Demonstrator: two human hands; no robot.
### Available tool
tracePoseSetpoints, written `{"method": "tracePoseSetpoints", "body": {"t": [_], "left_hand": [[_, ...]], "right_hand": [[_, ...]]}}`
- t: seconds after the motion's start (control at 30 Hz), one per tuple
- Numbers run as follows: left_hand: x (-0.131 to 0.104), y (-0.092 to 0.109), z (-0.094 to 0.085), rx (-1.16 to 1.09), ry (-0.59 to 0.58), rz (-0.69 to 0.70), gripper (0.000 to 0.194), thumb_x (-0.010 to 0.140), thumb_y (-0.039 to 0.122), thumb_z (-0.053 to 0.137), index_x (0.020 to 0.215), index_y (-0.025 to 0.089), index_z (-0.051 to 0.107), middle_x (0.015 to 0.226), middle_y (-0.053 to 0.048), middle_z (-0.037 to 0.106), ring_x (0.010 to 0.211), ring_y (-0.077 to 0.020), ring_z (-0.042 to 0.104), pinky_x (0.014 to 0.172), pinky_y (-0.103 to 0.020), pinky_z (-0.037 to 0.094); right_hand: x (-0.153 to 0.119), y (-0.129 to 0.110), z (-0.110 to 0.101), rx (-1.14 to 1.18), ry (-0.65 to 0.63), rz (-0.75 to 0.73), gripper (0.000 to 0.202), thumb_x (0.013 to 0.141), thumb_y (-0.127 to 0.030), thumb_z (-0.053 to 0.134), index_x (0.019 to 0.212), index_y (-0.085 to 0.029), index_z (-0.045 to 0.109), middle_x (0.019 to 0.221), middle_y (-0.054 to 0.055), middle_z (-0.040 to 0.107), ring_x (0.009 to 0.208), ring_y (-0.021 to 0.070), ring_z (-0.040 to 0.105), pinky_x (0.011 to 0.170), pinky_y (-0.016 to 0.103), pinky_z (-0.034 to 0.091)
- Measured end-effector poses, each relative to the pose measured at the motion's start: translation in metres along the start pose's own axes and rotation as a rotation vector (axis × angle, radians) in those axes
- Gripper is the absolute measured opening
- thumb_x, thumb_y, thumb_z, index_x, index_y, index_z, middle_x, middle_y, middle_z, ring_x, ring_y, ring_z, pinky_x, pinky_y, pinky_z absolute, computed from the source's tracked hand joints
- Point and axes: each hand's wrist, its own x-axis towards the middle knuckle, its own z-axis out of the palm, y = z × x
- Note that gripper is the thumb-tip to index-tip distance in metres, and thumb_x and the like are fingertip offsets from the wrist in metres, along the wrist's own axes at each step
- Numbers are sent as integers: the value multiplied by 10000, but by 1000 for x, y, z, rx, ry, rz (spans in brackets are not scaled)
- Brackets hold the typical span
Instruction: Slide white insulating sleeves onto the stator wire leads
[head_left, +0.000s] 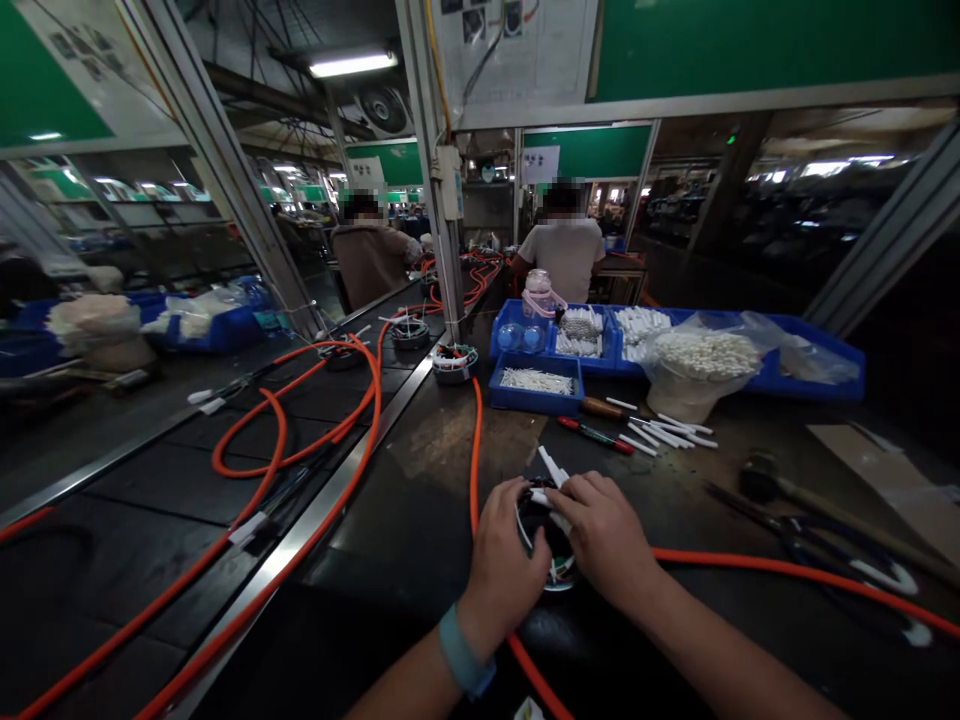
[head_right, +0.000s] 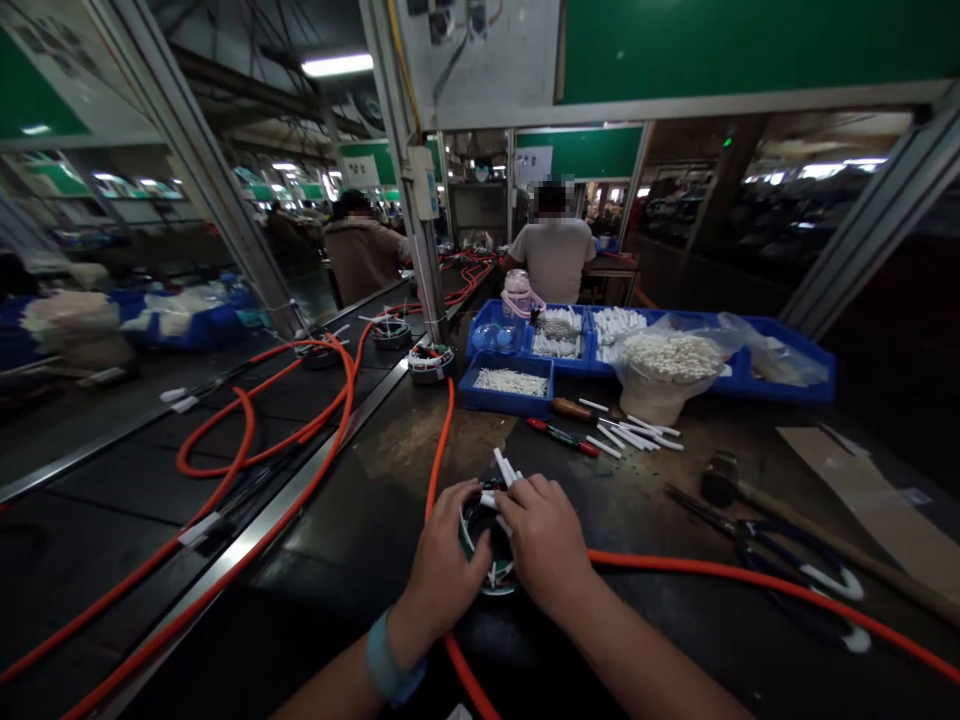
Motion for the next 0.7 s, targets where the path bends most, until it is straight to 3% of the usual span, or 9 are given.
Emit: {"method": "tracePoseSetpoints", "body": {"t": [0.1, 0.2, 0.3, 0.37, 0.43, 0.5, 0.57, 0.63, 0.7], "left_hand": [[0, -5, 4, -22, -7, 5, 531, 692, 76, 496, 1219, 123, 454, 1221, -161, 527, 1163, -274, 496, 994, -491, 417], [-1, -9, -3, -4, -39, 33, 529, 730, 124, 504, 1255, 127, 437, 1234, -161, 535, 1160, -275, 510, 978, -477, 433], [-6, -7, -19, 80, 47, 190, 548, 810, 215, 510, 1334, 163, 360, 1246, -155, 538, 1167, -285, 507, 966, -494, 424], [-11, -3, -28, 134, 120, 414, 530, 817, 254, 535, 1322, 203, 383, 1184, -122, 585, 1134, -279, 528, 975, -486, 410], [-14, 2, -29, 191, 77, 591, 462, 802, 264, 561, 1250, 203, 466, 1088, -101, 635, 1048, -263, 578, 930, -433, 450], [-15, 4, -20, 251, -25, 618, 386, 810, 273, 554, 1182, 175, 521, 976, -97, 671, 896, -240, 630, 784, -367, 512], [-14, 2, -7, 290, -62, 608, 344, 837, 289, 522, 1154, 155, 538, 857, -84, 686, 739, -217, 642, 650, -337, 515], [-11, -4, 4, 308, -48, 648, 298, 879, 304, 473, 1131, 167, 552, 759, -52, 687, 636, -192, 631, 600, -324, 498], [-8, -12, 9, 336, -6, 711, 301, 919, 348, 416, 1114, 178, 570, 752, -46, 702, 615, -180, 636, 599, -316, 492]], "right_hand": [[15, -8, 4, -46, -68, -3, 216, 823, -67, 515, 923, -188, 663, 833, 63, 589, 809, 213, 462, 695, 330, 350], [23, -13, 2, -78, -166, 23, 158, 834, -105, 523, 867, -175, 660, 838, 71, 580, 834, 222, 474, 714, 337, 370], [21, 0, -6, 108, -168, 2, 223, 848, -148, 512, 1017, -199, 647, 921, 66, 591, 883, 203, 507, 760, 316, 413], [17, 26, -12, 272, -55, 22, 304, 857, -178, 488, 1135, -225, 601, 1014, 56, 599, 937, 175, 539, 808, 286, 438], [16, 67, -19, 260, 123, 182, 324, 839, -174, 464, 1133, -219, 591, 1057, 47, 608, 964, 157, 564, 834, 262, 451], [19, 117, -29, 88, 279, 429, 317, 813, -148, 427, 1084, -182, 589, 1032, 59, 620, 941, 162, 581, 814, 259, 462], [25, 167, -41, -37, 373, 587, 361, 811, -136, 385, 1139, -117, 535, 1049, 119, 598, 929, 203, 578, 787, 303, 465], [32, 207, -54, -146, 409, 667, 381, 789, -137, 415, 1156, -92, 510, 1079, 163, 570, 947, 249, 557, 765, 339, 447], [35, 234, -64, -230, 377, 680, 305, 764, -124, 456, 1049, -128, 566, 1030, 145, 586, 937, 256, 546, 736, 326, 422]]}}
